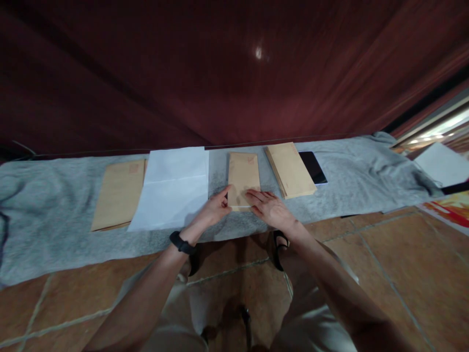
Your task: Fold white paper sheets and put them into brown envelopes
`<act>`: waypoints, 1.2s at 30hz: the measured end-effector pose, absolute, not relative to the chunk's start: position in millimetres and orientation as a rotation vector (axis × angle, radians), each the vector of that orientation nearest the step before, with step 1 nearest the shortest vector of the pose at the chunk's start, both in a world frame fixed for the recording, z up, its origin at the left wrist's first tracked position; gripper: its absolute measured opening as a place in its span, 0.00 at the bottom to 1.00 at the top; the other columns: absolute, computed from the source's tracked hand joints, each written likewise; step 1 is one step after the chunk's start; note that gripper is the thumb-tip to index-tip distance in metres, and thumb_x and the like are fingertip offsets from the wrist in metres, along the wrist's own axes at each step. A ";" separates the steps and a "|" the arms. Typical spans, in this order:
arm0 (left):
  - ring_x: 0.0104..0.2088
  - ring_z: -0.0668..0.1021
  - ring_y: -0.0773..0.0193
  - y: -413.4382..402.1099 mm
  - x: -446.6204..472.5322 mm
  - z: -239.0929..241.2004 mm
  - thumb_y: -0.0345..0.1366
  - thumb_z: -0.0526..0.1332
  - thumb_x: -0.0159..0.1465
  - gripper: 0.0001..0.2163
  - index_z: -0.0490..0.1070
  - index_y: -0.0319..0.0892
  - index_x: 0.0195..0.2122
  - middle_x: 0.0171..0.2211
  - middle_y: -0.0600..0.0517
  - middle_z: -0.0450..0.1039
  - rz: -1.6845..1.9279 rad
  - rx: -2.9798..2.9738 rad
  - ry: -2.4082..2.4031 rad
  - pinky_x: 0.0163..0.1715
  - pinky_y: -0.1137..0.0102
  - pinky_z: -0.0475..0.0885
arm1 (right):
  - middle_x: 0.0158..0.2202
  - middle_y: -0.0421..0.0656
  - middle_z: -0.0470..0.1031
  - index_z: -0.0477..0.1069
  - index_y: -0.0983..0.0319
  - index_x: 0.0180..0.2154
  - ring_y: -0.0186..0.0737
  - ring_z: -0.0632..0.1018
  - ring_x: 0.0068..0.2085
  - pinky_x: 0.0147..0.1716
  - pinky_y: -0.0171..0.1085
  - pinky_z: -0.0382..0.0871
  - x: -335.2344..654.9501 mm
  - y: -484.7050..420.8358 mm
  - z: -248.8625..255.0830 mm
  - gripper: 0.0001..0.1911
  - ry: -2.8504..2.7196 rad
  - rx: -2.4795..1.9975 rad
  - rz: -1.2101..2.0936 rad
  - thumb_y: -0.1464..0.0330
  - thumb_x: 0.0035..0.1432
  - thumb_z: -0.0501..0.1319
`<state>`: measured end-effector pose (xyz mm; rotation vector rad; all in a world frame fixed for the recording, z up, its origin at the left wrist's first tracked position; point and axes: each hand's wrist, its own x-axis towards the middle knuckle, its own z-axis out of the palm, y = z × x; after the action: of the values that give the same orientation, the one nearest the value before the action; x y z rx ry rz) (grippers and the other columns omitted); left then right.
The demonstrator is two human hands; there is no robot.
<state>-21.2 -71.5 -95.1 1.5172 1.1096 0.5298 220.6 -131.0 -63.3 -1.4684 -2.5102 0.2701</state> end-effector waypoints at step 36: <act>0.29 0.76 0.63 -76.7 -7.0 -74.5 0.29 0.58 0.64 0.19 0.72 0.43 0.56 0.27 0.55 0.74 0.328 1.940 1.457 0.32 0.70 0.66 | 0.69 0.49 0.62 0.64 0.63 0.65 0.43 0.65 0.68 0.66 0.46 0.62 224.2 -120.7 -74.7 0.23 -2.283 -1.554 0.286 0.67 0.72 0.51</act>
<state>-7.0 -76.7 -74.5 1.9402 1.4566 0.3279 224.2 -120.7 -74.7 -1.5543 -2.2827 0.2857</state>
